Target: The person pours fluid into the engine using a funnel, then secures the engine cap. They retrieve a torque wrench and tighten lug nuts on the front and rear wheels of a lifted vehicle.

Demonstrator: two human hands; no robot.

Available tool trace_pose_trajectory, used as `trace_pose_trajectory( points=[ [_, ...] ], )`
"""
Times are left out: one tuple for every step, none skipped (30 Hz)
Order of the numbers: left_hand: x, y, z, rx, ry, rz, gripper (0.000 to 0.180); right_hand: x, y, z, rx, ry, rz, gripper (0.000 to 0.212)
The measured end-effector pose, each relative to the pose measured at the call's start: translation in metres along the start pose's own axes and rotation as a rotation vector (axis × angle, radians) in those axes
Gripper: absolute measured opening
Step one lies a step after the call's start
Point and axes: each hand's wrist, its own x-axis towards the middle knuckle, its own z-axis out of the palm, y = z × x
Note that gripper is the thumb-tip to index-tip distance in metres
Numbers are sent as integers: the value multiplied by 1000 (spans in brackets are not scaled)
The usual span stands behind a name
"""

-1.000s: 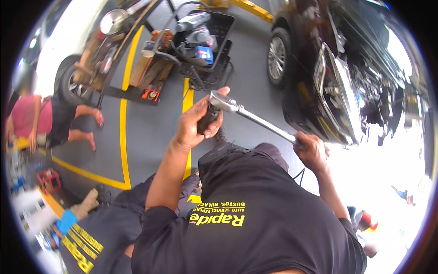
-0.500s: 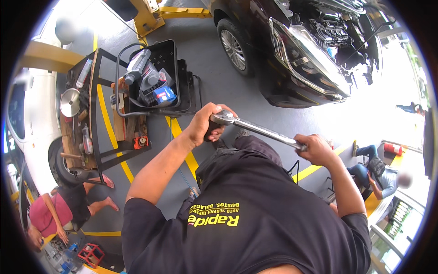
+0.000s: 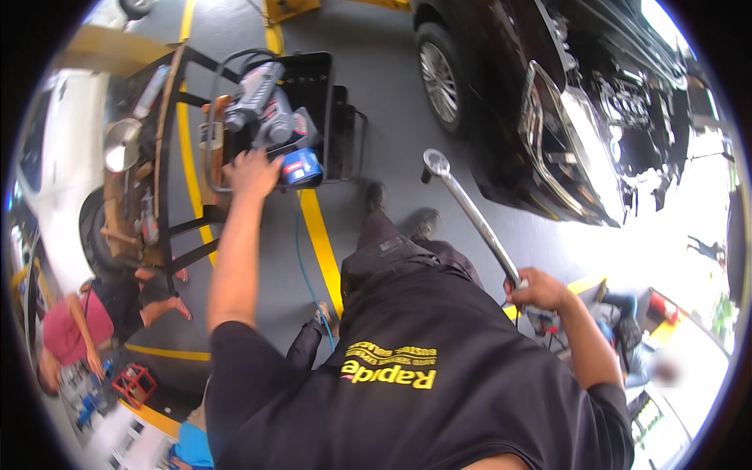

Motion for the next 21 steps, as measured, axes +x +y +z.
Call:
trace_pose_trajectory(
  points=[
    [0,-26,16,150,-300,28,59,1,-10,-6,65,-15,36,17],
    [-3,-43,31,54,-320,36,61,3,-21,-12,100,-24,38,16],
    [-12,-61,38,-26,-432,19,63,2,-32,-15,134,-40,43,16],
    [-17,-73,43,-49,-438,38,61,1,-44,-18,183,-49,63,16],
    [-23,-82,45,-108,-379,99,61,-1,-56,-18,231,-75,70,16],
    [-33,-85,46,-90,-428,102,59,-1,-69,-16,256,-55,95,16],
    [-40,-88,45,-111,-390,142,57,-2,-81,-13,206,-15,78,16],
    [-44,-90,45,-123,-320,173,56,-1,-93,-11,151,14,53,16],
    [-49,-93,45,-151,-302,179,55,0,-103,-8,93,41,55,16],
    [-54,-96,46,-169,-272,185,53,0,-113,-5,-146,156,50,20],
    [-58,-100,48,-188,-251,198,52,1,-121,-3,-264,245,-6,23],
    [-63,-104,52,-227,-201,223,49,2,-127,-2,-362,328,-38,25],
    [-69,-109,58,-232,-218,208,49,1,-130,0,-487,416,-67,28],
    [-76,-114,64,-231,-249,211,49,1,-133,-1,-442,409,-64,30],
    [-83,-119,70,-297,-259,185,49,0,-134,-2,-433,412,-87,32],
    [-91,-123,75,-346,-272,157,50,-2,-134,-4,-429,425,-131,34],
    [-100,-129,80,-331,-283,156,50,-3,-133,-5,-408,416,-149,35],
    [-109,-134,84,-315,-298,140,51,-5,-132,-7,-395,410,-187,35],
    [-118,-139,88,-295,-306,136,52,-6,-131,-9,-387,400,-231,36],
    [-128,-143,91,-279,-317,117,53,-9,-129,-11,-382,388,-244,36],
    [-138,-149,94,-256,-301,100,54,-11,-128,-12,-377,374,-252,37]
  ],
)
